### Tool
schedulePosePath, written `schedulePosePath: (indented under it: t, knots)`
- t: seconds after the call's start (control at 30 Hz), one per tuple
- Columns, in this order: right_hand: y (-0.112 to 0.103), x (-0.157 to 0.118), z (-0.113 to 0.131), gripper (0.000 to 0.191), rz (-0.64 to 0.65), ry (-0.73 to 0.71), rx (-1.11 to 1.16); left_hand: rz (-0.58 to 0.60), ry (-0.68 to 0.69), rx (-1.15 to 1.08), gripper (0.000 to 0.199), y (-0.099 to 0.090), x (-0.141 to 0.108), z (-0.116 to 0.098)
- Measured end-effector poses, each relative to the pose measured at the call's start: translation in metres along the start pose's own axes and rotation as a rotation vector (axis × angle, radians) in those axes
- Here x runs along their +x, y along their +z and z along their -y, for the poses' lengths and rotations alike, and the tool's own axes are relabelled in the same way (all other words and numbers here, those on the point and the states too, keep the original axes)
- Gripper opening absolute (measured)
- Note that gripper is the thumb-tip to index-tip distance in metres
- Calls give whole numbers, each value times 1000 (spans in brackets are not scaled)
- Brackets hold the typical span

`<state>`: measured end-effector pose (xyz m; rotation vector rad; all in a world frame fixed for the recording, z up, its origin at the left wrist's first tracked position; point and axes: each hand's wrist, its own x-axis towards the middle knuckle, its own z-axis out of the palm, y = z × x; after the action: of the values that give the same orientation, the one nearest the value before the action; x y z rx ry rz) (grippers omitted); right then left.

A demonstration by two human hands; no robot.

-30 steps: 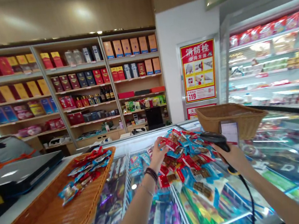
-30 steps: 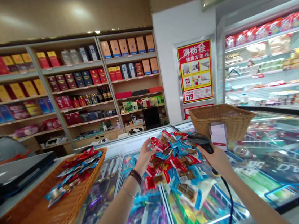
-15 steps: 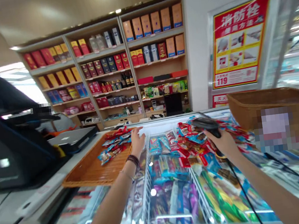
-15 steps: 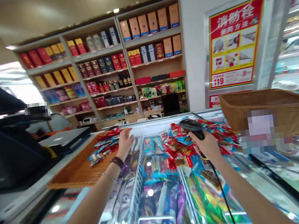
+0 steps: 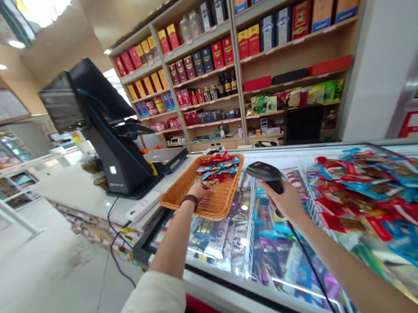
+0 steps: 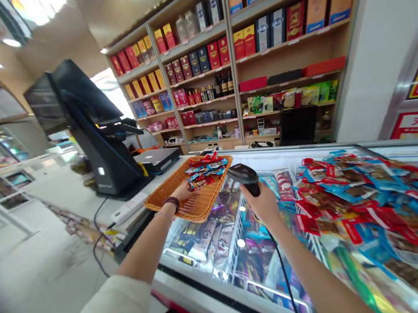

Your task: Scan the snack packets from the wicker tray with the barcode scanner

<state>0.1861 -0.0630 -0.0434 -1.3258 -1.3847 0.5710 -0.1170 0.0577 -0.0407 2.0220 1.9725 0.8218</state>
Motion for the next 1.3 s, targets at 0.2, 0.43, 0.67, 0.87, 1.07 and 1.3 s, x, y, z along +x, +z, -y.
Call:
schedulePosePath:
  t: [0.2, 0.43, 0.67, 0.87, 1.07, 1.3]
  knots:
    - [20, -12, -10, 44, 39, -42, -180, 149, 0, 396, 23, 2, -8, -15]
    - [17, -18, -7, 45, 61, -69, -245, -22, -82, 39, 16, -12, -21, -25]
    - [10, -23, -7, 44, 48, -77, -130, -179, -107, -1315, 5, 6, -48, -63]
    - [-15, -23, -14, 45, -6, -45, -19, -144, 22, -1584, 15, 44, -77, -122]
    - [-48, -27, -23, 47, -28, 48, -10, -25, -22, -1857, 18, 92, -89, -168]
    - [-67, -32, -26, 41, 49, -9, -282, 132, -160, -1870, 20, 128, -87, -157]
